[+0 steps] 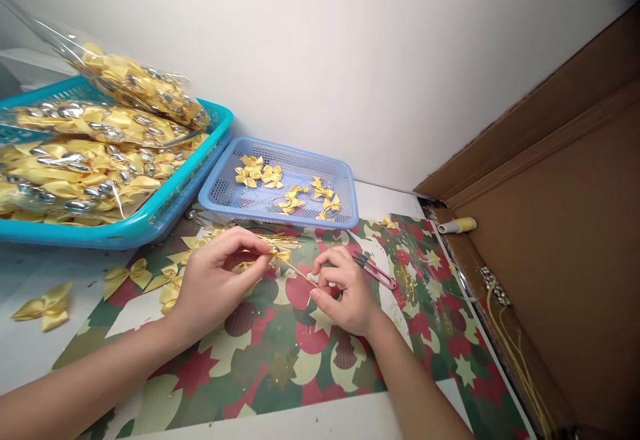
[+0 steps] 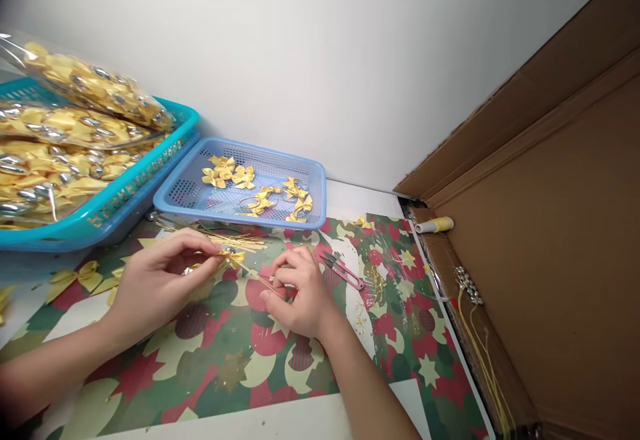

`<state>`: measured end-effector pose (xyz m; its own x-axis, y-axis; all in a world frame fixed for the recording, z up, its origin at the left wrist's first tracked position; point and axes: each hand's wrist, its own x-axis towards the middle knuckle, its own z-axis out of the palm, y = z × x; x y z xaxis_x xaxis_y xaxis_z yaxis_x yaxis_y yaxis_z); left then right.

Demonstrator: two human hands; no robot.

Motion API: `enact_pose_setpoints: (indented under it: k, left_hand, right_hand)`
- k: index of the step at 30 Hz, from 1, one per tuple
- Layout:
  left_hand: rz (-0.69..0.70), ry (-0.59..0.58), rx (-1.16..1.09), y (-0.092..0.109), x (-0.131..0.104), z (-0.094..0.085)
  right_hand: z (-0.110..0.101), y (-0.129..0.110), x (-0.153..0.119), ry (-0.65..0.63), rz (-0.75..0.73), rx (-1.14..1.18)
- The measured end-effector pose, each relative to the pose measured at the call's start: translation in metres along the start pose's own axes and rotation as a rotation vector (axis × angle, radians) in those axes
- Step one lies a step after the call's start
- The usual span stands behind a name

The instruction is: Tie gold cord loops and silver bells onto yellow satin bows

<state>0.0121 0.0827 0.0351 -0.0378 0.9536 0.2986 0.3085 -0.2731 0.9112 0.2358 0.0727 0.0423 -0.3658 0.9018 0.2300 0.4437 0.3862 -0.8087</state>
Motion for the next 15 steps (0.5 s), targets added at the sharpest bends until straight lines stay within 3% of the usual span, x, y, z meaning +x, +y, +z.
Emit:
enact_pose_setpoints:
  k: [3, 9, 13, 15]
  left_hand:
    - [0.088, -0.036, 0.069, 0.001, -0.001, 0.000]
    - [0.058, -0.035, 0.040, 0.003, -0.001, 0.001]
    - [0.036, -0.063, -0.013, 0.002, -0.002, 0.002]
    - [0.016, -0.082, -0.050, 0.001, -0.003, 0.003]
  right_hand:
    - [0.002, -0.004, -0.001, 0.011, -0.029, 0.149]
    - [0.005, 0.000, -0.010, 0.007, 0.052, 0.549]
    - [0.011, 0.003, -0.012, 0.058, 0.216, 0.651]
    - [0.015, -0.001, -0.010, 0.091, 0.230, 0.545]
